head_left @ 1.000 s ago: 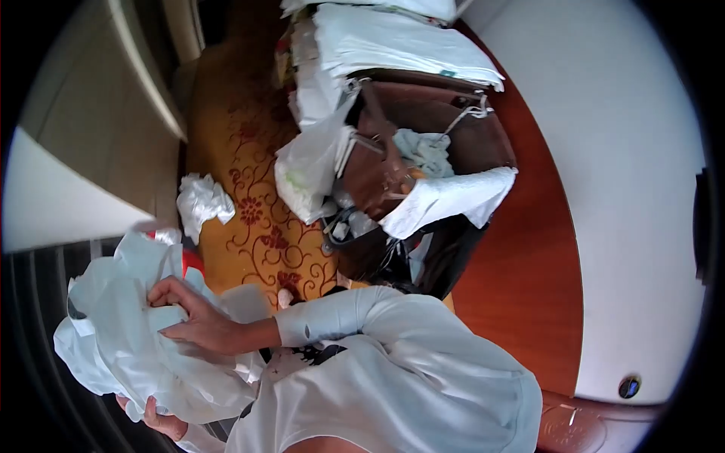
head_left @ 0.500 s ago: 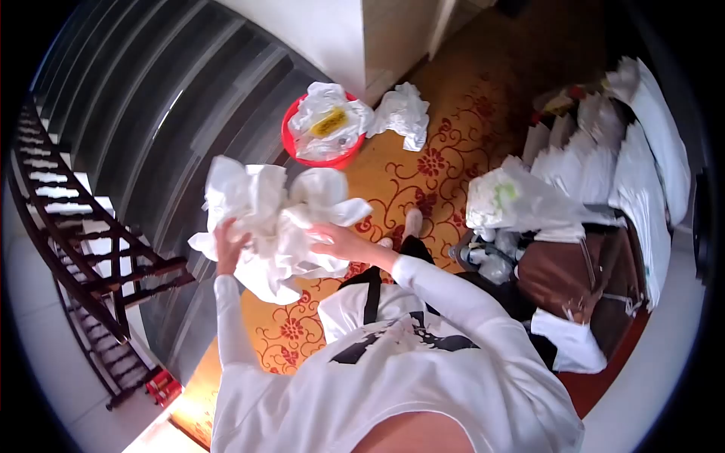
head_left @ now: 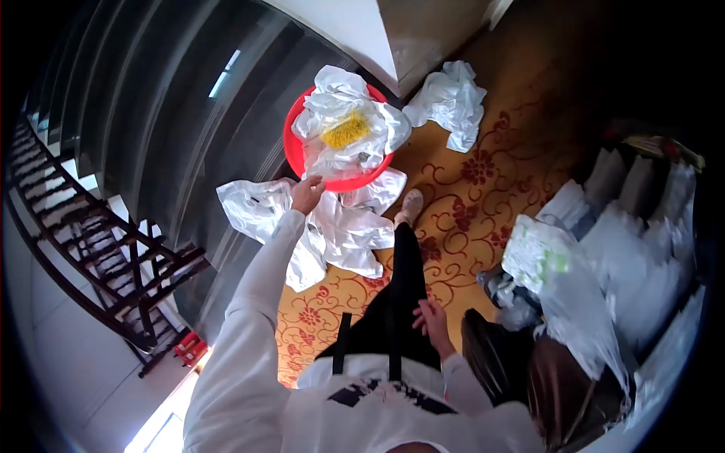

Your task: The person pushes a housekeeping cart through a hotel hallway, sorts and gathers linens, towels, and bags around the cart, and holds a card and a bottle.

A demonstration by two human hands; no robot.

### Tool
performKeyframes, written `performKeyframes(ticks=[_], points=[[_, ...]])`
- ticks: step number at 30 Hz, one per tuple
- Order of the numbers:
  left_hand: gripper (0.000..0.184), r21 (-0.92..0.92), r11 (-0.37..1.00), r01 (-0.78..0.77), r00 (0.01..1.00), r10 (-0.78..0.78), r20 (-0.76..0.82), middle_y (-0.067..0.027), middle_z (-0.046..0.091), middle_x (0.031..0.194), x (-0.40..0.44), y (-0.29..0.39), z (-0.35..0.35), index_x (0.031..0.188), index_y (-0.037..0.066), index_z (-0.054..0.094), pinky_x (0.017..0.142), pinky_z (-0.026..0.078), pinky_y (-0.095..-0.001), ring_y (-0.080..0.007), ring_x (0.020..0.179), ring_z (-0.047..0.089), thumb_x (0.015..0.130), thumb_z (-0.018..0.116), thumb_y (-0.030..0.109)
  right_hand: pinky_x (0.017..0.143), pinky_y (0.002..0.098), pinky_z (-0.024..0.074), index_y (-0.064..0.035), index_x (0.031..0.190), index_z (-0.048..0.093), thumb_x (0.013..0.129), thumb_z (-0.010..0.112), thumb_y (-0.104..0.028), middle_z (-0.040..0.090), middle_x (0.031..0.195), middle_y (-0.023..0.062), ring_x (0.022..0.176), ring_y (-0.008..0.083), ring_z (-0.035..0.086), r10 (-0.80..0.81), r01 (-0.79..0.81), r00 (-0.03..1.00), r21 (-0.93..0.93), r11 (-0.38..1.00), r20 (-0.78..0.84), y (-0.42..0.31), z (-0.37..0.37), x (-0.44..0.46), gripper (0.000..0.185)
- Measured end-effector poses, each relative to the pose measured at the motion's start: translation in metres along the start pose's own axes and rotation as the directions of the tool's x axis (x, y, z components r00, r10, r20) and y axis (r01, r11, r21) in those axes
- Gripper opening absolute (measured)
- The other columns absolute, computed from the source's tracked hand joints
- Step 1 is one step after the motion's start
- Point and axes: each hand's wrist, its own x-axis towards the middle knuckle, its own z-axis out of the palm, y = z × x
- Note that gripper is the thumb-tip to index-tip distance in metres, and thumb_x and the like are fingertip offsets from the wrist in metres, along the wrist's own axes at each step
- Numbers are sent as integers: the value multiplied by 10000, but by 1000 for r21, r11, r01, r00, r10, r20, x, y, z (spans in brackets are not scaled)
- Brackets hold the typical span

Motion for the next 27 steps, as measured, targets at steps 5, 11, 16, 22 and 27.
performKeyframes(ticks=[5,11,16,22,27], points=[[317,298,949,-99,978,148,-145,-185,623,1038,141,-56,13,1129,66,564,843,465,-401,-338,996,590,831,538,169,311,189,333,-4,1019,541,935,495,-216,584,803,107,477,139,562,112,-103,992,128,986,-64,-13,14,-2,232],[389,467,854,-227,938,321,-130,-171,569,1136,200,-128,30,1197,139,506,845,460,-445,-412,1008,546,815,568,184,309,188,353,3,1001,551,939,472,-140,561,747,78,458,124,538,179,-146,976,245,959,-122,-9,15,-1,175],[468,505,860,-70,985,139,-100,-176,596,1080,191,-127,20,1216,163,478,818,461,-466,-426,979,559,788,624,282,314,188,359,0,1020,556,933,488,-142,547,753,61,470,105,529,188,-139,969,281,950,-157,-5,13,-1,180],[324,532,847,-7,983,103,-151,-187,623,848,86,-42,-15,1013,122,537,695,467,-471,-395,813,601,812,601,367,342,188,385,-57,1076,573,930,509,-197,519,791,29,475,78,475,63,-7,985,326,945,-161,37,17,-4,212],[417,140,930,-339,935,349,-58,-189,627,983,-28,-11,10,1154,-36,537,769,466,-338,-231,886,598,824,630,202,447,218,455,-55,1056,587,924,518,-222,593,856,46,581,95,563,-223,283,925,168,944,-308,86,31,-9,224]])
